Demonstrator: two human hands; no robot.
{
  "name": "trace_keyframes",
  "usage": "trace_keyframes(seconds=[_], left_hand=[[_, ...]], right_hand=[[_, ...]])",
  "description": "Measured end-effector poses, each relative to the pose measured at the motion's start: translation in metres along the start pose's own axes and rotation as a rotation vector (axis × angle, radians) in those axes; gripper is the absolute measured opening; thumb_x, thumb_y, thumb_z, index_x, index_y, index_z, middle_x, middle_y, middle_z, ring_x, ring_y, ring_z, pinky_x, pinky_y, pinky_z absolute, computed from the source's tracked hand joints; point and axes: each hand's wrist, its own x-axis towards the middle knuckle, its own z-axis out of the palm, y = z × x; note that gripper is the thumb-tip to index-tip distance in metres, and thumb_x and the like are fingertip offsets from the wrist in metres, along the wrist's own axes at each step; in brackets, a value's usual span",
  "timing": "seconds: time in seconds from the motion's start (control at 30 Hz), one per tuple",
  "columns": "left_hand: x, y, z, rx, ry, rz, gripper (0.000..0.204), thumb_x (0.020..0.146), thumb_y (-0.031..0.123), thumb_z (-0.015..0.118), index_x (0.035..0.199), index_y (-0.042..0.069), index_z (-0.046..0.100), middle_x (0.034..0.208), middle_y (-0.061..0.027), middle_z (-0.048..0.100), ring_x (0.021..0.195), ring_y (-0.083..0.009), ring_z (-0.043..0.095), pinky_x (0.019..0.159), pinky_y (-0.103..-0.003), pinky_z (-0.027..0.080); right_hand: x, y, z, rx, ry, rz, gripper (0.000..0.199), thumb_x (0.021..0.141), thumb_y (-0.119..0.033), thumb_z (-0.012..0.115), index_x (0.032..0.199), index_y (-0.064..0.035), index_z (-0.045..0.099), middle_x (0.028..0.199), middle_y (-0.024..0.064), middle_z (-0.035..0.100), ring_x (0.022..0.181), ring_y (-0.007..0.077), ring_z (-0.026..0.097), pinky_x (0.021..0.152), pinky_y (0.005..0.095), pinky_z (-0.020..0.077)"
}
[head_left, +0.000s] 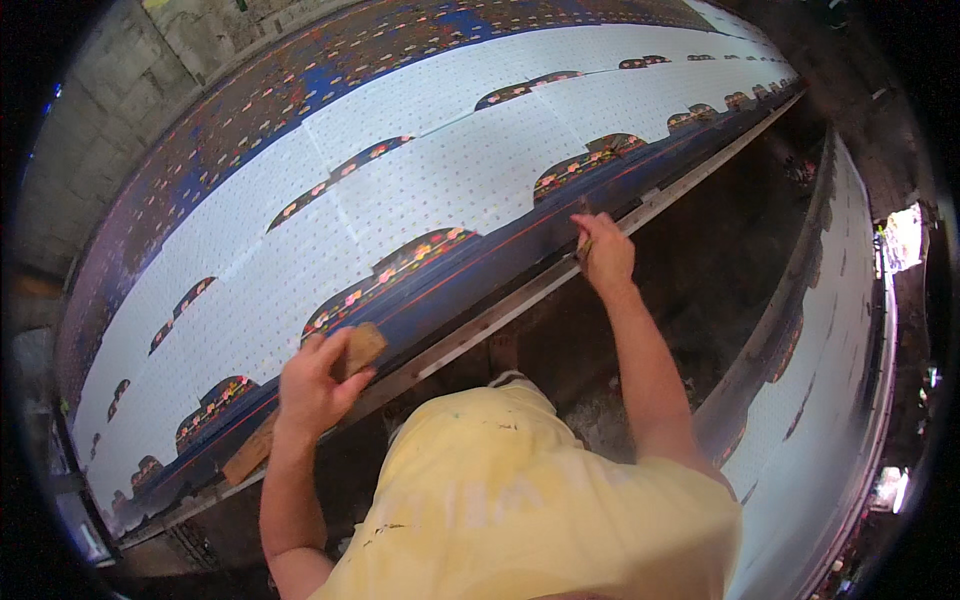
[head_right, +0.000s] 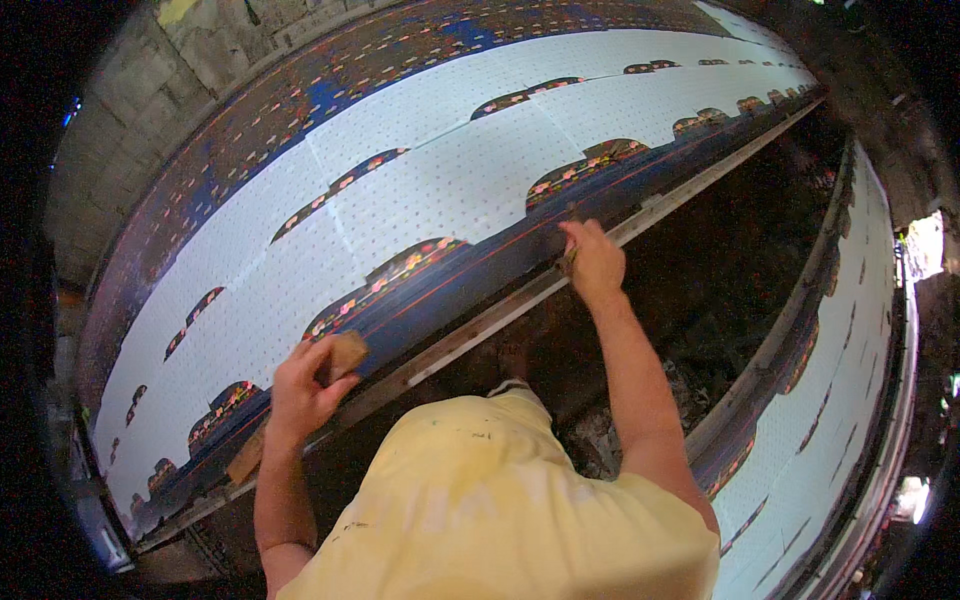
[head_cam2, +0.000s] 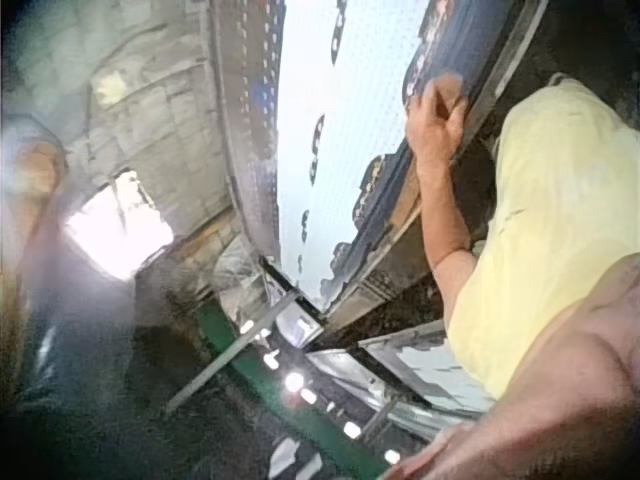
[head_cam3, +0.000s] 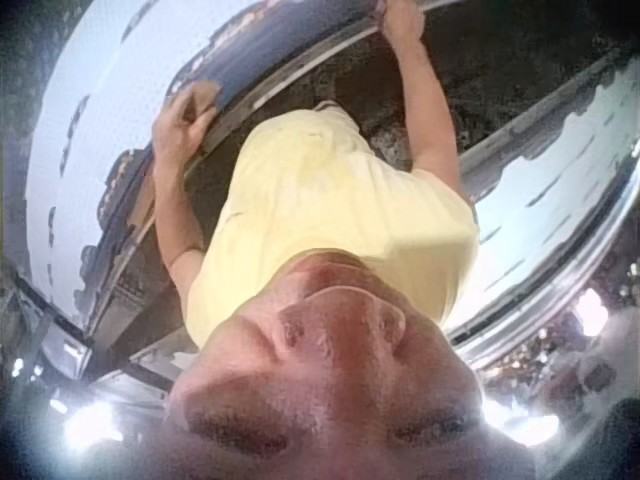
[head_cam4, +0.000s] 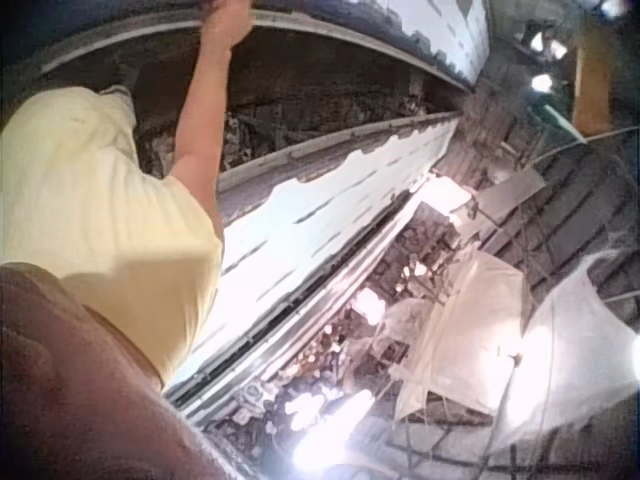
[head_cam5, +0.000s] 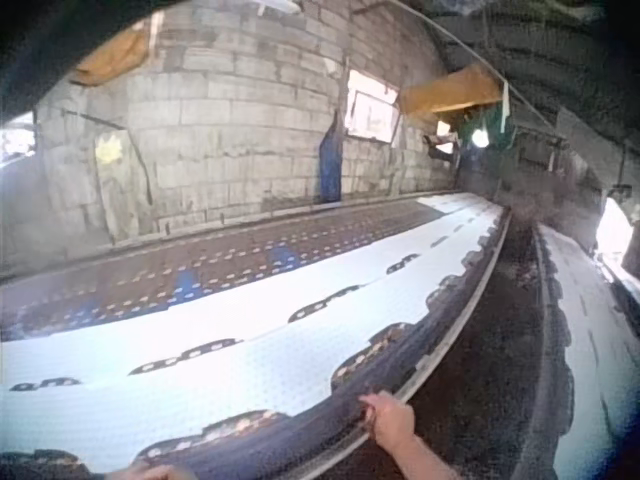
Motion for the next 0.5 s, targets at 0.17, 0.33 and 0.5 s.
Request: trace_keyframes(seconds=[0.17, 0.33, 0.5], left_hand=[[0.088, 0.092, 0.081, 0.050, -0.173, 0.010, 0.049, 0.088, 0.039, 0.093, 0.127, 0.016, 0.075, 0.098, -0.0145, 0.070, 0.087, -0.0404, 0.075, 0.074, -0.052, 0.060], [0.145, 0.136, 0.164, 0.069, -0.289, 0.026, 0.052, 0.092, 0.042, 0.090, 0.135, 0.016, 0.073, 0.099, -0.0173, 0.068, 0.095, -0.0434, 0.073, 0.079, -0.055, 0.060], [0.162, 0.156, 0.211, 0.033, -0.230, -0.006, 0.043, 0.094, 0.042, 0.088, 0.121, 0.016, 0.068, 0.104, -0.0166, 0.069, 0.099, -0.0429, 0.074, 0.082, -0.056, 0.060]], right_hand=[[0.096, 0.108, -0.010, -0.272, -0.224, 0.101, 0.053, 0.093, -0.004, 0.081, 0.142, -0.0220, 0.075, 0.137, 0.0133, 0.069, 0.108, 0.0412, 0.079, 0.090, 0.0533, 0.0654], [0.173, 0.175, 0.002, -0.298, -0.336, 0.170, 0.061, 0.096, -0.002, 0.081, 0.153, -0.0221, 0.070, 0.162, 0.0189, 0.059, 0.124, 0.0419, 0.077, 0.100, 0.0551, 0.0670], [0.204, 0.210, 0.042, -0.275, -0.442, 0.196, 0.062, 0.104, 0.003, 0.072, 0.160, -0.0237, 0.067, 0.164, 0.0195, 0.057, 0.132, 0.0477, 0.071, 0.105, 0.0630, 0.0650]])
